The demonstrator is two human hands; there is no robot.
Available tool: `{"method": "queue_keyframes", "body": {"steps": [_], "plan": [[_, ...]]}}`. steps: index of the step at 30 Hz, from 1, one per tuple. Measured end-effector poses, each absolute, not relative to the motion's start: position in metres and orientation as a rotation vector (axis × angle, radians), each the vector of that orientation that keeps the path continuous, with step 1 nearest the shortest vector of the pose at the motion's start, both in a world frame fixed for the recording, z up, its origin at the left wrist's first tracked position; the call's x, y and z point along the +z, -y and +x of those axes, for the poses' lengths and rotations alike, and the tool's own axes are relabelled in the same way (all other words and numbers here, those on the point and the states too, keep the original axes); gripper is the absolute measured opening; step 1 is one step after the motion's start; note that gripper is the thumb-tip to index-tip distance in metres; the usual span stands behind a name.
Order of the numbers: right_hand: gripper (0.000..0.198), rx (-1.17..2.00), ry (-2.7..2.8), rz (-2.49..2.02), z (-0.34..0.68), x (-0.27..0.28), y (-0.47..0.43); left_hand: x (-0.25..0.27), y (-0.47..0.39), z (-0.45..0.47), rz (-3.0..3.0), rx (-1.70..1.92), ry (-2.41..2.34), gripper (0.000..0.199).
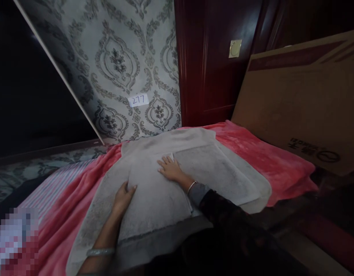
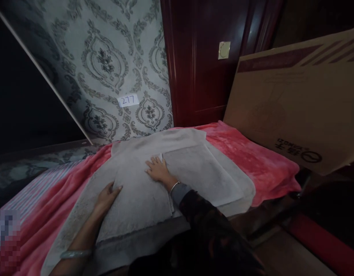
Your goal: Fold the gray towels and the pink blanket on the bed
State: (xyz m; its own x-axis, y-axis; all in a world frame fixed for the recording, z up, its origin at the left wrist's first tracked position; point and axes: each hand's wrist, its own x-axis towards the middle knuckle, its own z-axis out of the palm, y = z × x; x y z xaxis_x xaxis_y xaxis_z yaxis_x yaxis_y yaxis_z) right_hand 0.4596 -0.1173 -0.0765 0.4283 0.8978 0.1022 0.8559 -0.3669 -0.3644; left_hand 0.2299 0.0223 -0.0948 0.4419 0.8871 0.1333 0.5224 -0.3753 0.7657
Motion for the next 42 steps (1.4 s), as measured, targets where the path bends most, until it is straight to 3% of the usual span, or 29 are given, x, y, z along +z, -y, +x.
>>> {"method": "queue_keyframes", "body": {"steps": [12,24,29,37,42], "plan": [[0.068,0.237,1.071,-2.479,0.471,-0.066,0.146,-0.094,-0.013,0.231,1.792,0.763,-0.959,0.068],[0.056,0.177,0.955,-2.492,0.452,-0.061,0.149,-0.088,-0.007,0.222,1.941,0.716,-0.92,0.063],[0.063,-0.036,1.317,-2.371,0.428,-0.069,0.156,-0.096,-0.013,0.222,1.971,0.737,-0.92,0.064],[0.067,0.247,1.576,-2.209,0.437,-0.09,0.179,-0.091,-0.013,0.221,1.937,0.753,-0.936,0.066],[0.058,-0.046,1.159,-2.335,0.508,-0.084,0.255,-0.09,-0.014,0.223,1.938,0.713,-1.026,0.069]]}}
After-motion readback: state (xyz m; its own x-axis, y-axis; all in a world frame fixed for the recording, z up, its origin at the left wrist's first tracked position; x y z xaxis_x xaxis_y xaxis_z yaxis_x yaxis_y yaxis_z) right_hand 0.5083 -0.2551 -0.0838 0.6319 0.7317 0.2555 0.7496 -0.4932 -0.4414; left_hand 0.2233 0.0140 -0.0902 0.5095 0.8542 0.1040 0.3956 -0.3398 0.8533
